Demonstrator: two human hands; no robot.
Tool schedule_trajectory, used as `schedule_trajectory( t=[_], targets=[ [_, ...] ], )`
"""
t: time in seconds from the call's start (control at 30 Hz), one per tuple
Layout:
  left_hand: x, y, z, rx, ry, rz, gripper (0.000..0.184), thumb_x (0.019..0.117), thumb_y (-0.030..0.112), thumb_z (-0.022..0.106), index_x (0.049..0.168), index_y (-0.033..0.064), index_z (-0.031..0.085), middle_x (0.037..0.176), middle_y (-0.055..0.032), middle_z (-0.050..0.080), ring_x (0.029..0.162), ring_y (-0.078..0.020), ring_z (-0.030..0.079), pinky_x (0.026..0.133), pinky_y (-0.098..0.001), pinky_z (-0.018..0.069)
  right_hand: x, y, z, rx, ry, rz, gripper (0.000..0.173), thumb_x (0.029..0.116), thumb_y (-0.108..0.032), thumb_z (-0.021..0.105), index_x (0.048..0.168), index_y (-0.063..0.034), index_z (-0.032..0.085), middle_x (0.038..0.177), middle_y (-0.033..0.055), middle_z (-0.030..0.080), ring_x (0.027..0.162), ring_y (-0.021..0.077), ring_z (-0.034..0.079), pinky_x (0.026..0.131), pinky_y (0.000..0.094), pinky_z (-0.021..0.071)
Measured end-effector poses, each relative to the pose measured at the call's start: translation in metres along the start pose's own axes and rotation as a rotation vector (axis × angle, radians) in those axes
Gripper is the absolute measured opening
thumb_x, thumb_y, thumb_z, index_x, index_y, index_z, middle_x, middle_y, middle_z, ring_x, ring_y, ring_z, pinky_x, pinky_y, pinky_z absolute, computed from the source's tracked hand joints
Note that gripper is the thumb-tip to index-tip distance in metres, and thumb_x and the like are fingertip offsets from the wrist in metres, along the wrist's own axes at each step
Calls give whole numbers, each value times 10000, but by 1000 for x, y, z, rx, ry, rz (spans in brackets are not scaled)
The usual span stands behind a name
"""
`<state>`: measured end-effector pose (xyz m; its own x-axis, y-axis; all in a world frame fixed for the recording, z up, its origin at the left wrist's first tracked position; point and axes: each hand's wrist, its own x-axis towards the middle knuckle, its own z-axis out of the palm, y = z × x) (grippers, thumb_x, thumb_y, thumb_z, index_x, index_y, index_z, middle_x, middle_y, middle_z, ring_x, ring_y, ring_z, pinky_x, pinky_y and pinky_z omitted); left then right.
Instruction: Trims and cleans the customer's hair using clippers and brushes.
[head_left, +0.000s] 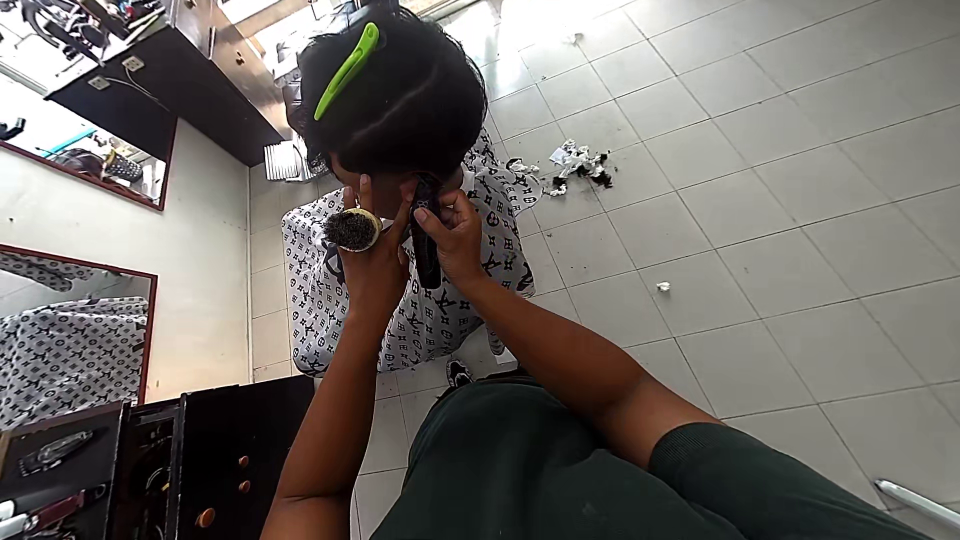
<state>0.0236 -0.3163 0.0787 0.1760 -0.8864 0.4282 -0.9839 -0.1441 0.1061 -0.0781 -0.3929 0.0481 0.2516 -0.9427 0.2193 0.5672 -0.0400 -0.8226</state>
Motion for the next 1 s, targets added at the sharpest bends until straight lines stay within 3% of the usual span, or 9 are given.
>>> schedule_trajectory(
  t=[0.3,0.63,0.87,1.0],
  targets=[
    [-2,0,0,1,18,0,638,851,44,676,1440,282,612,1707,-165,174,1565,-426,143,1174,-640,244,2,-3,-1,-16,-32,19,220,888,-51,733,1027,-50,562,828,-7,705,744,30,689,707,205,584],
    [-2,-3,-1,4,-12,0,759,841,77,698,1518,365,510,1719,-153,128,1567,-436,111,1154,-669,237,1,-1,-3,6,-44,-6,228,896,-42,713,1028,-71,530,823,-28,686,754,21,679,714,200,577],
    [0,1,-3,-6,-9,-13,601,871,92,694,1432,293,618,1709,-172,158,1561,-438,143,1152,-661,242,4,-3,-3,-21,-85,19,233,884,-49,741,1033,-47,561,839,-1,692,749,42,681,708,214,582],
    [-1,-1,-3,4,-17,-1,643,862,86,687,1460,302,590,1710,-176,148,1561,-443,136,1151,-664,242,3,-2,-5,-35,-94,10,232,885,-50,733,1027,-57,550,840,-10,687,756,34,679,718,211,580]
  ],
)
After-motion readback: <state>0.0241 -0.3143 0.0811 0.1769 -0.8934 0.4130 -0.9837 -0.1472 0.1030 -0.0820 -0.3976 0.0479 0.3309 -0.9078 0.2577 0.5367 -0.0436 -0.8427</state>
